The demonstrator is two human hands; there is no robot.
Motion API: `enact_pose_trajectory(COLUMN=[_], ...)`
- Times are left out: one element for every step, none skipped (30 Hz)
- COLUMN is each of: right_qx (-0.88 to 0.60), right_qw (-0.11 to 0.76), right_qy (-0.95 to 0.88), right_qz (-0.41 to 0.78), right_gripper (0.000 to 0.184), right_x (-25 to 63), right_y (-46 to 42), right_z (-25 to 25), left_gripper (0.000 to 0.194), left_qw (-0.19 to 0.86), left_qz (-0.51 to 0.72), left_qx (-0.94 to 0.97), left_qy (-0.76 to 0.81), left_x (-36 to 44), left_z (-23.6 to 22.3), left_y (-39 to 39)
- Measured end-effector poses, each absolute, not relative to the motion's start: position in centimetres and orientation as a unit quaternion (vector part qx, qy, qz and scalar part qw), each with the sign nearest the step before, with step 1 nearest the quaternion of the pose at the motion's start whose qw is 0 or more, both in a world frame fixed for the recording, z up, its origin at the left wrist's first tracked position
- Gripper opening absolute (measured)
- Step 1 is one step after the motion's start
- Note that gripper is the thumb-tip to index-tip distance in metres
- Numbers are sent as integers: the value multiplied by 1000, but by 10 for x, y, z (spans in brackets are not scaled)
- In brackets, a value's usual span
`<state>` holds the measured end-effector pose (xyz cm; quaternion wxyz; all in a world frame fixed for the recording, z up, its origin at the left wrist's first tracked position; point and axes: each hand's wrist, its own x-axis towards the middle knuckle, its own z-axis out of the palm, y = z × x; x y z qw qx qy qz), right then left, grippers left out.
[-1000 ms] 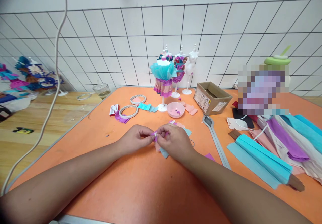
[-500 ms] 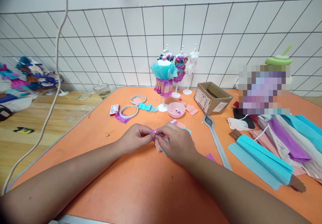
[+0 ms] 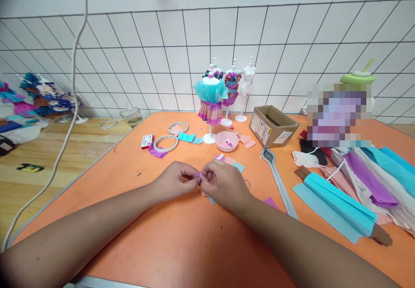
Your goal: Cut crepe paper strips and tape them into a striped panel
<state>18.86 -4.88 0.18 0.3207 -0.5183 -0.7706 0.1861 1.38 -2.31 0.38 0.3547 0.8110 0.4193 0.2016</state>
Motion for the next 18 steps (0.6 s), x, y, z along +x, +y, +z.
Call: enact_pose_trajectory(right_qx=[-520,-520,-520,-520,-521,-521,-521,-521,-524,-527,-529,-532,-534,-535,-536,-537,-539,-540], right_qw=[322,324,325,327,329,332,335,339,342,344,345,347,350,355,359,363,369,375], right_qy=[-766,-763,-759,-755,-750,-745,-740,-736,-730,-726,-722,-718,-714,-708,-702,-694,-683,-671], right_qz=[197,207,217,228,239,251,261,269,274,278,281,284,288,295,303,314,327,343], right_gripper=[6,6,5,5,5,5,6,6,6,7,7,7,7,7,6,6,5,5], right_x=[188,188,187,187,187,187,187,187,187,187,187,188,188,188,189,189,189,189], right_y=[-48,-48,-48,-47,-47,-47,-46,-46,-46,-45,-45,-44,-44,-43,-42,-42,-41,-41], right_z=[2,2,3,3,4,4,5,5,5,4,4,3,2,1,1,0,-1,-1], left_gripper=[25,26,26,27,27,26,26,25,24,24,23,24,23,23,23,23,23,23], left_qw=[352,349,349,350,351,354,357,360,363,367,373,379,387,395,405,414,423,431], left_qz=[205,208,211,214,216,217,218,218,220,221,223,226,231,237,243,248,249,249], left_qx=[813,815,815,815,813,812,811,809,807,804,802,799,797,795,794,792,790,788], left_qy=[416,414,412,410,410,410,410,411,411,411,410,408,402,393,383,373,366,362], left_x=[14,14,14,14,13,13,13,12,12,12,12,12,12,13,13,13,13,13], left_z=[3,3,3,2,1,1,0,0,0,0,1,2,3,4,5,6,6,6], left_y=[-23,-23,-23,-23,-22,-22,-21,-21,-21,-21,-20,-20,-20,-20,-20,-20,-20,-20])
